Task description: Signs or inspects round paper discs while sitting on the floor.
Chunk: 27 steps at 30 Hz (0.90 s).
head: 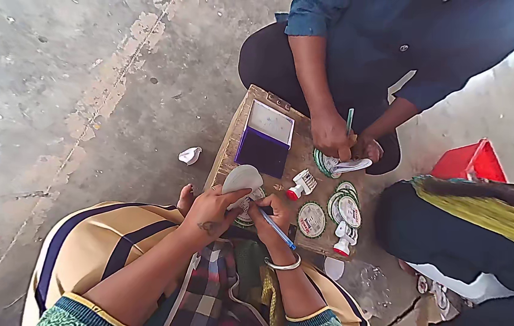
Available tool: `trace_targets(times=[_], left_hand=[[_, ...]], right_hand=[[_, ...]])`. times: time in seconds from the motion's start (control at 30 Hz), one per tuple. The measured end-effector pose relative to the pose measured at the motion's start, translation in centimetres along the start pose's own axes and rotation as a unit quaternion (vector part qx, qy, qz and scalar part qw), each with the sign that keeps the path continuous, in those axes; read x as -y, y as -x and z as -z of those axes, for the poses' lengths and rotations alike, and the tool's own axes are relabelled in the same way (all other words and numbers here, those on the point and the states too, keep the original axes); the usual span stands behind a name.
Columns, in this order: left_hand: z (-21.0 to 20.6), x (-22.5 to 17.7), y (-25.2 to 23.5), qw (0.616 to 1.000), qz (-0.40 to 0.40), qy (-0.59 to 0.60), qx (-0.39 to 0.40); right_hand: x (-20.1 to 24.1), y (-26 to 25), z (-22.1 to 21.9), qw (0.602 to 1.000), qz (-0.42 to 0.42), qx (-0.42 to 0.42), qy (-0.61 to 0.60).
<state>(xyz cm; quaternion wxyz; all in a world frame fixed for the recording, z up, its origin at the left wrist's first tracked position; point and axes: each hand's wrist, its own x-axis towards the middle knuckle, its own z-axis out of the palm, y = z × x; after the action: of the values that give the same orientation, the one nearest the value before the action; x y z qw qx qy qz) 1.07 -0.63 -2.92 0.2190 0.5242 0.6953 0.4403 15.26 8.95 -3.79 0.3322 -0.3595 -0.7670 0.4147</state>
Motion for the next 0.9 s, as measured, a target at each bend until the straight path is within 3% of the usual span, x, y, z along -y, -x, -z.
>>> trace_targets(times=[0.9], left_hand=[[-0.07,0.03,0.12,1.0,-0.009,-0.014,0.001]], right_hand=[[-0.12,0.01,-0.04,1.0,-0.009,-0.017,0.022]])
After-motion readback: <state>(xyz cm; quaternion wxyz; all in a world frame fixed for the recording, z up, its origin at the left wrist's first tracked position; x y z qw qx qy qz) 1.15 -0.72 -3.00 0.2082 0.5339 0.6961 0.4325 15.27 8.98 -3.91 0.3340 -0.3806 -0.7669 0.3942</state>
